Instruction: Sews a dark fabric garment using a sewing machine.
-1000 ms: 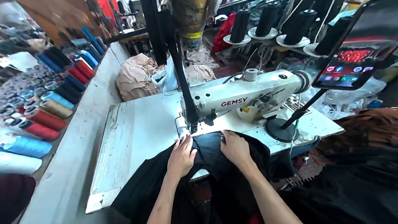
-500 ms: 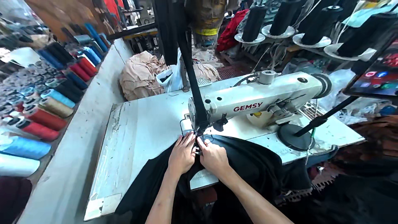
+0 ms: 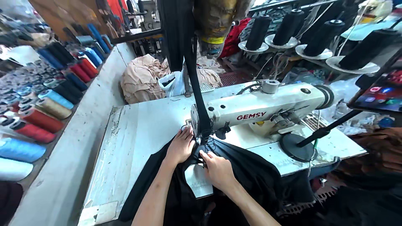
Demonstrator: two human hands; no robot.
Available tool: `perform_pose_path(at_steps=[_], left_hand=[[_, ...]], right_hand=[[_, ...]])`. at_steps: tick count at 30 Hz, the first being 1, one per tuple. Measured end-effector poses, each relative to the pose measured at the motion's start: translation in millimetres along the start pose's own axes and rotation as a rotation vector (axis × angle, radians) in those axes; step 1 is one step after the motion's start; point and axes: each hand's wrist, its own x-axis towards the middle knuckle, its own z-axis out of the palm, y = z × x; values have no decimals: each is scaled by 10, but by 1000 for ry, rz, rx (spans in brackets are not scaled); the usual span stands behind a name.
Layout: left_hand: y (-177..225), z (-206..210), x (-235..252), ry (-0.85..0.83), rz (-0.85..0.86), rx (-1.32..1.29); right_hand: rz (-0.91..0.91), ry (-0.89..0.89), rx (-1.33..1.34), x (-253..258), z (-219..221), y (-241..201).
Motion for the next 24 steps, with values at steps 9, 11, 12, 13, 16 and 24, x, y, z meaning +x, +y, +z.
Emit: perform_pose_path(at_steps=[9,11,12,13,16,24], left_hand=[[-19,-70,87,159,45,-61],[-27,-103,130,149,8,-109],[-20,-135,151,129,-47,-121],[18,-183,153,114,-124,-135],[323,-259,15,370,-384,-337],[817,267,-888,495,-214,-643]], right_hand=[[-13,86,12,64,62,-14],[-13,112,-24,34,91,-16],[-19,140,-32,28,114,-13],[-14,141,-41,25,119,-17],[46,23,-24,39,33,-15],[61,204,498,1,-53,446]])
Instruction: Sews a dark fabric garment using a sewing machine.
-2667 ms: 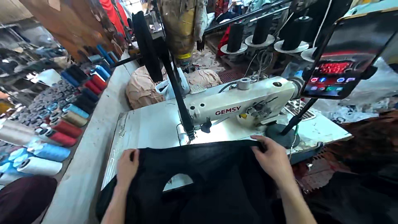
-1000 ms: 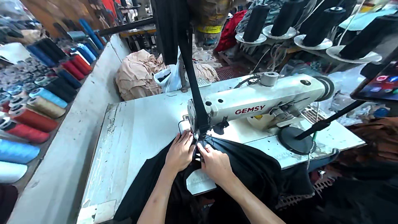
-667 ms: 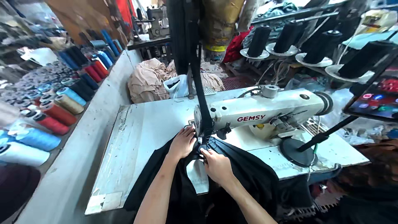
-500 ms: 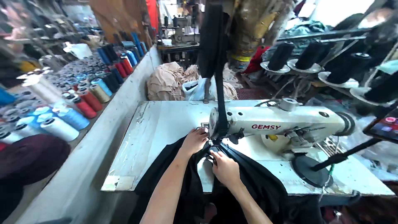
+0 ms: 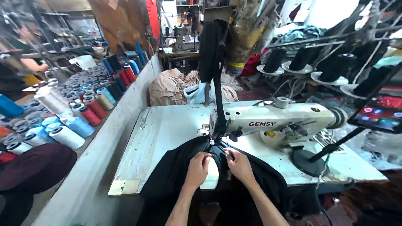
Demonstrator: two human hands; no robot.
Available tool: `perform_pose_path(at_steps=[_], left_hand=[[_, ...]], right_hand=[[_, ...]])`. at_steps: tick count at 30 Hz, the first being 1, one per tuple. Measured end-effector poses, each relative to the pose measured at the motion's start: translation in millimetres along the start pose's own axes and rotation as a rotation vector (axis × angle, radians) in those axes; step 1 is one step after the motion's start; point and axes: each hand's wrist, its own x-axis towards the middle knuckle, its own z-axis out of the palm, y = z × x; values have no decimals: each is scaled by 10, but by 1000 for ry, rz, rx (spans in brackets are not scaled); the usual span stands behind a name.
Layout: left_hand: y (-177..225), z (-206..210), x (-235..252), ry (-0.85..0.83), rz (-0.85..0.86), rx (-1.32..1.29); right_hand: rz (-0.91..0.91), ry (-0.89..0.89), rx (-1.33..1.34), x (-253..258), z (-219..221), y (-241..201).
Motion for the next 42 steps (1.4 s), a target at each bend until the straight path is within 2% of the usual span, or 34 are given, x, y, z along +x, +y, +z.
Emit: perform_pose_path(at_steps=[3,9,12,17,25,27,29,30,32,34,39,42], left_hand=[[9,-10,-14,-76,14,152],[147,169,104,-132,-63,374],[141,257,95,-82,-66,432],[135,233,68,52,-100,286],[92,247,72,62,-65,272],[85,239,75,76,-61,231],[79,208,61,168,-65,109],[75,192,57,266,-61,18],[52,181,63,480,-89,-152],[19,197,73,555,-112,-227],[37,263,51,398,5,-61],[52,239,8,268,9,66]], right_hand=[[14,151,122,-108,-47,147],[7,29,247,-98,-121,143],[-7,-109,128,-128,-158,145],[-62,-254,-192,-189,-210,63],[-45,-280,-442,-200,-140,-91],[-42,-233,-437,-198,-107,-91],[-42,-157,-366,-234,-95,-57],[-35,-131,-317,-253,-113,-39],[-24,-128,-236,-277,-173,-31],[-40,-155,-207,-281,-232,-134],[18,-161,-225,-84,-10,-450],[-22,-90,-317,37,210,-221]])
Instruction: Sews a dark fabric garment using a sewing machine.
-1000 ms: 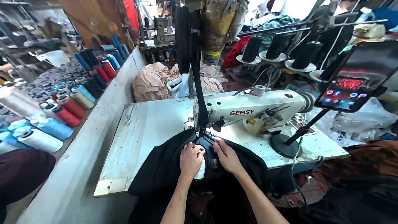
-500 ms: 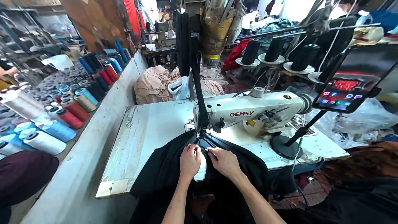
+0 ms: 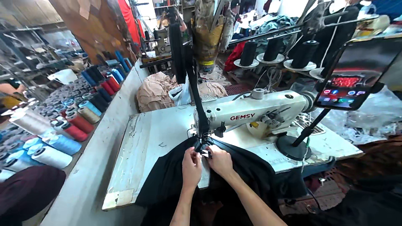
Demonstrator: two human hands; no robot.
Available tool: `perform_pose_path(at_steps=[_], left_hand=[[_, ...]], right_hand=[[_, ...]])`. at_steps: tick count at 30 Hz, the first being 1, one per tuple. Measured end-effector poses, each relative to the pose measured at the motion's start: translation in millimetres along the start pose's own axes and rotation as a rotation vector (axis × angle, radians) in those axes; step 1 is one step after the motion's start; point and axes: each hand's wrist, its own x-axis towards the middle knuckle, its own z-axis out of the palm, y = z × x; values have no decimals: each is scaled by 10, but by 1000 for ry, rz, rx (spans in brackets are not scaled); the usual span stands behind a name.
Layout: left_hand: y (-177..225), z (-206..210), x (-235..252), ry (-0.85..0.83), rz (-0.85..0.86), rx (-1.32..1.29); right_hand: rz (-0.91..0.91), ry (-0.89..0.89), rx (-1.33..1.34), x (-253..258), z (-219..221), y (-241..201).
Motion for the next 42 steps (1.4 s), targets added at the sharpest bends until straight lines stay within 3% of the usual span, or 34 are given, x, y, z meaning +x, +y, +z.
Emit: perform_pose_path(at_steps=[5,13,17,21,23,27,31,36,38,42], left_hand=[[-52,4,-49,-105,140,334],[22,47,18,-317,78,624],[8,110,140,-249,70,646],[10,152,348,-247,43,576],[-30,157,464,-253,75,592],[-99,55,629,-414,73,649],[-123,-97,408,-453,121,650],[-73,-178,70,-404,195,621],[-30,-171,69,-419,191,609],[29,-148,94,-449,141,611]], right_hand=[[-253,37,-60,-107,-26,341],[-245,-25,-273,-68,-17,221],[-239,10,-256,72,68,187],[-50,-237,-126,227,-63,-41],[-12,-230,-113,232,-74,-108],[-90,40,-233,82,93,-128],[-252,186,-258,-56,214,39],[-462,171,-117,173,122,336],[-521,88,-29,357,25,425],[-426,-99,-54,496,-153,407]])
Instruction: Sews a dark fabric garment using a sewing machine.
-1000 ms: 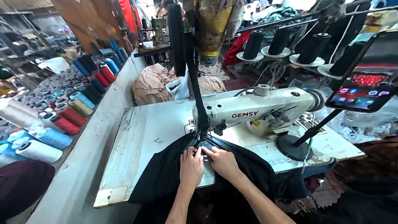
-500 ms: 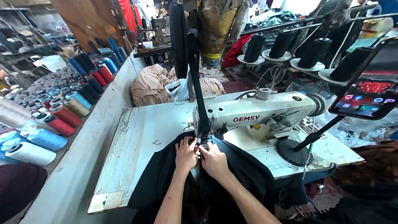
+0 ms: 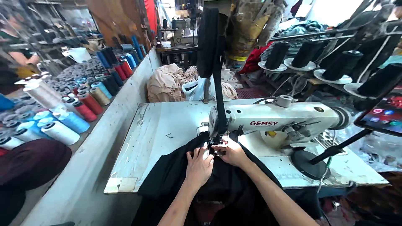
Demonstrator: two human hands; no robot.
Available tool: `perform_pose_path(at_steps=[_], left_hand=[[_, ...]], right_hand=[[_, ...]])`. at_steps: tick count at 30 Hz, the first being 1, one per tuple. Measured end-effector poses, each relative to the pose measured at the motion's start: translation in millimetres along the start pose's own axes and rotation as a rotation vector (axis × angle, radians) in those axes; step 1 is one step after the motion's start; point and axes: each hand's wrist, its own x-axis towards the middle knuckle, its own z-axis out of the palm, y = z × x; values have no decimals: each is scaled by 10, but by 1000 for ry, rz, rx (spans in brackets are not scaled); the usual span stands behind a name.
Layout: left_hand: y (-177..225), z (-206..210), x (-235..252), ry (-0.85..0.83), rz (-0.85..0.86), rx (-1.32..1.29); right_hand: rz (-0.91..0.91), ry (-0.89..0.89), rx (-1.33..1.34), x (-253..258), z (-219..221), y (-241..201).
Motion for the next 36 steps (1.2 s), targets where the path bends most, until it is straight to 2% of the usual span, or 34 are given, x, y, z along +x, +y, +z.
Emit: perform_pose_path(at_steps=[2,4,7,9,14,16,21,24,27,30,33,36], left_hand=[[-12,31,5,22,8,10],[-23,46,9,33,23,16],[-53,1,22,-36,43,-6],[-78,-40,59,-99,43,-21],[-188,-49,149,-95,110,-56],[-232,-46,181,-83,139,-59],[-247,-5,219,-11,177,-65],[-99,-32,285,-19,48,-22],[262,-140,314,-79,-214,51],[458,-64,291,-23,-416,19],[317,116,245,182,-336,19],[232,178,235,218,-246,44]], right_hand=[[159,-18,-76,-64,-105,-238],[353,-99,-32,-204,-221,-618],[485,-125,135,-428,-75,-992],[520,-91,35,-453,93,-1028],[361,72,-189,-379,279,-765],[260,137,-197,-397,325,-656],[100,174,-160,-351,318,-429],[50,217,-134,-250,334,-258],[32,232,-147,-199,344,-163],[26,214,-130,-246,314,-167],[2,199,-90,-332,256,-200],[66,204,-149,-383,261,-262]])
